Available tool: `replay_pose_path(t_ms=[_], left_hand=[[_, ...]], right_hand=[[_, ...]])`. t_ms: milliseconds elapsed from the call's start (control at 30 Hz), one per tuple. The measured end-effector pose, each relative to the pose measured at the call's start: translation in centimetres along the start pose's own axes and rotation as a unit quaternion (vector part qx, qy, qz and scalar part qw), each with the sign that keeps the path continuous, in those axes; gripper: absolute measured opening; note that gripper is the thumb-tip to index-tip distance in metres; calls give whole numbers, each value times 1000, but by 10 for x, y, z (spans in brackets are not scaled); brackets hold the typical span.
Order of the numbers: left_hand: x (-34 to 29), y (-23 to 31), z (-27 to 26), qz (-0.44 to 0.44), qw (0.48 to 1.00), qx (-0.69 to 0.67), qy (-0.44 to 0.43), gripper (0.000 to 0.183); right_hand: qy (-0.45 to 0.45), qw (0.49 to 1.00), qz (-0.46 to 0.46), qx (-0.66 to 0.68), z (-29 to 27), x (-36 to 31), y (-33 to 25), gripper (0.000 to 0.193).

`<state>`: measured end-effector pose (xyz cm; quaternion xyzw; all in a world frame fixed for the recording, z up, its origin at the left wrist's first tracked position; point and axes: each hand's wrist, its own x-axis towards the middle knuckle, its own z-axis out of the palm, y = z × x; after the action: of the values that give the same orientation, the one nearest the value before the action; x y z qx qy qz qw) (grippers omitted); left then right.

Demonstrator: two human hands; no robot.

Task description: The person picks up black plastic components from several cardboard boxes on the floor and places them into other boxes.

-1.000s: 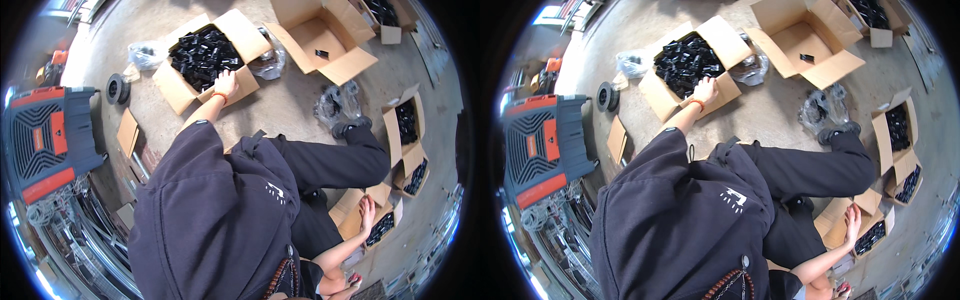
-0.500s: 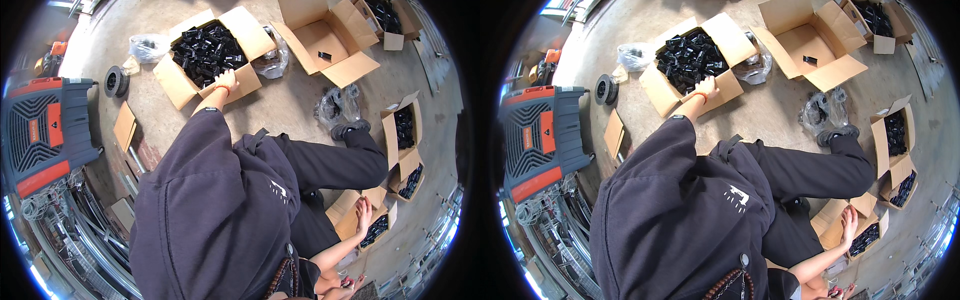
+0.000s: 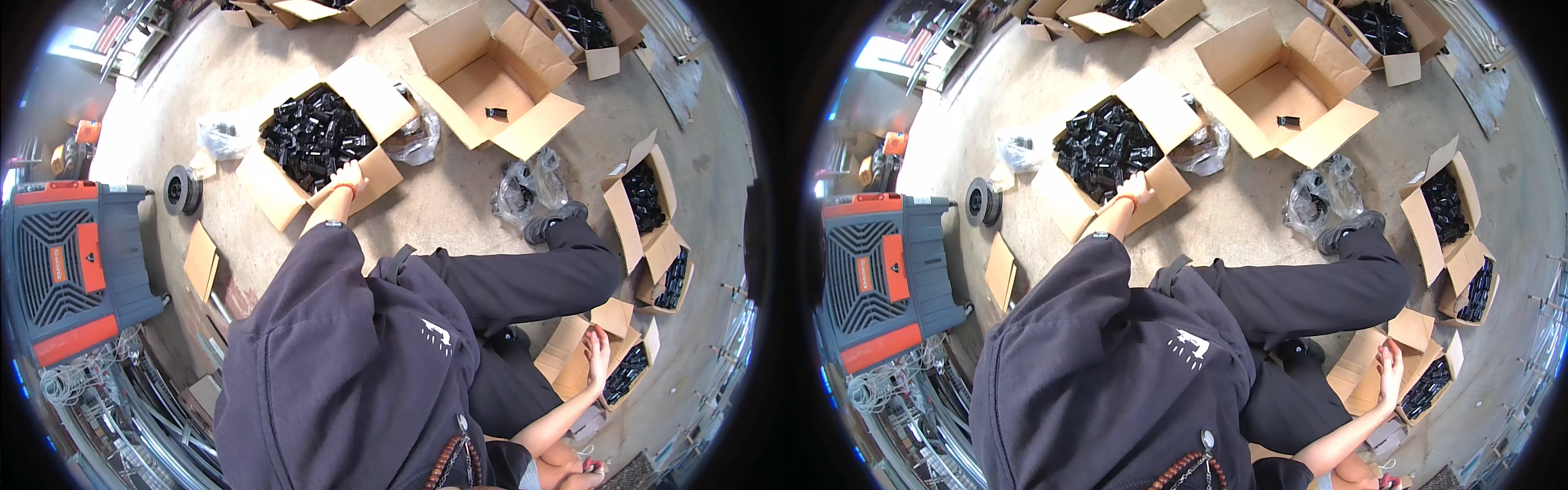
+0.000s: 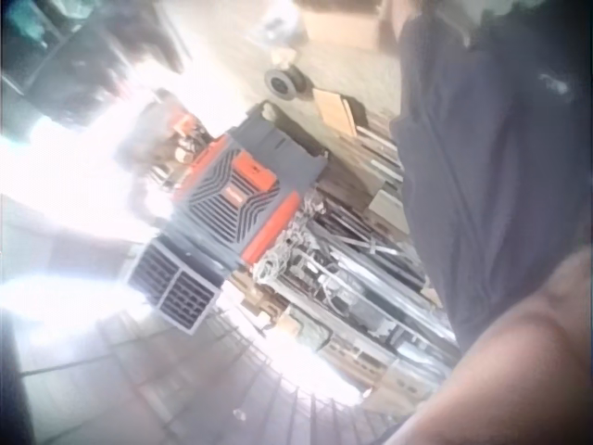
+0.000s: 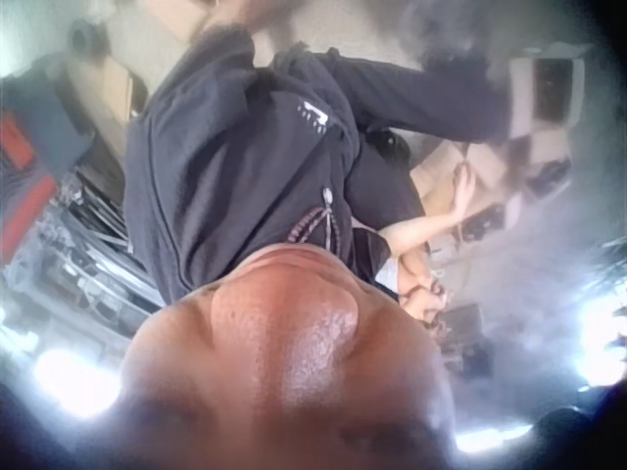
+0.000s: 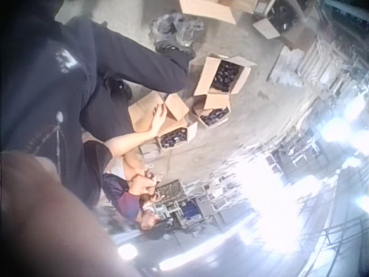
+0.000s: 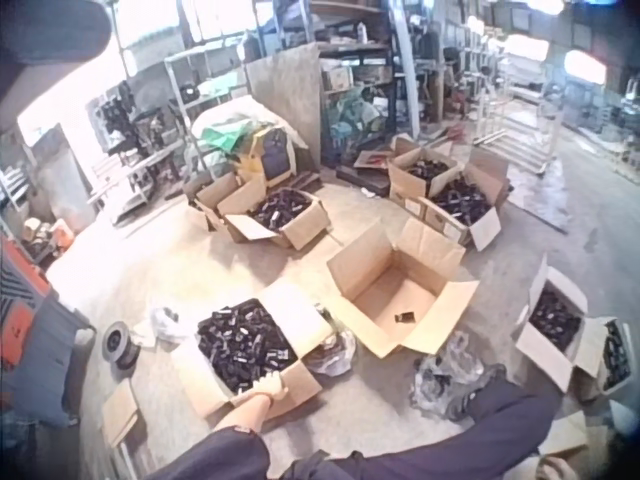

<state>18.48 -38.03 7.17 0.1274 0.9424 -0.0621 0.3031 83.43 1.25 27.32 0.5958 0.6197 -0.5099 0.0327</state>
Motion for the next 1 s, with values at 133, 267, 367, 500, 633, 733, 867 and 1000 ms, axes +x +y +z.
replay_pose_path(t_ms=[133,267,367,500,633,733,867,1000], left_hand=[[8,6,-23,-14,999,-10,-49,62],[12,25,-51,-11,998,8,-61,42],[29,42,-49,55,992,-1,112,32],[31,97,-43,261,959,-58,99,24],[21,164,-27,258,965,-50,7,33],[26,186,0,195,979,28,-56,39],[-1,210,35,214,971,48,-93,37],[-15,246,75,404,913,-49,-9,31]], right_hand=[[11,1000,-27,1,0,-5,-4,56],[24,999,-29,-11,0,-11,-2,54],[24,998,-49,7,-1,-2,8,52],[21,998,-67,-1,-2,-10,-11,49],[35,998,-47,5,4,-13,-19,47],[33,999,-31,6,8,-18,-17,47],[18,998,-52,29,2,-15,3,47],[21,998,-59,31,7,-12,-7,47]])
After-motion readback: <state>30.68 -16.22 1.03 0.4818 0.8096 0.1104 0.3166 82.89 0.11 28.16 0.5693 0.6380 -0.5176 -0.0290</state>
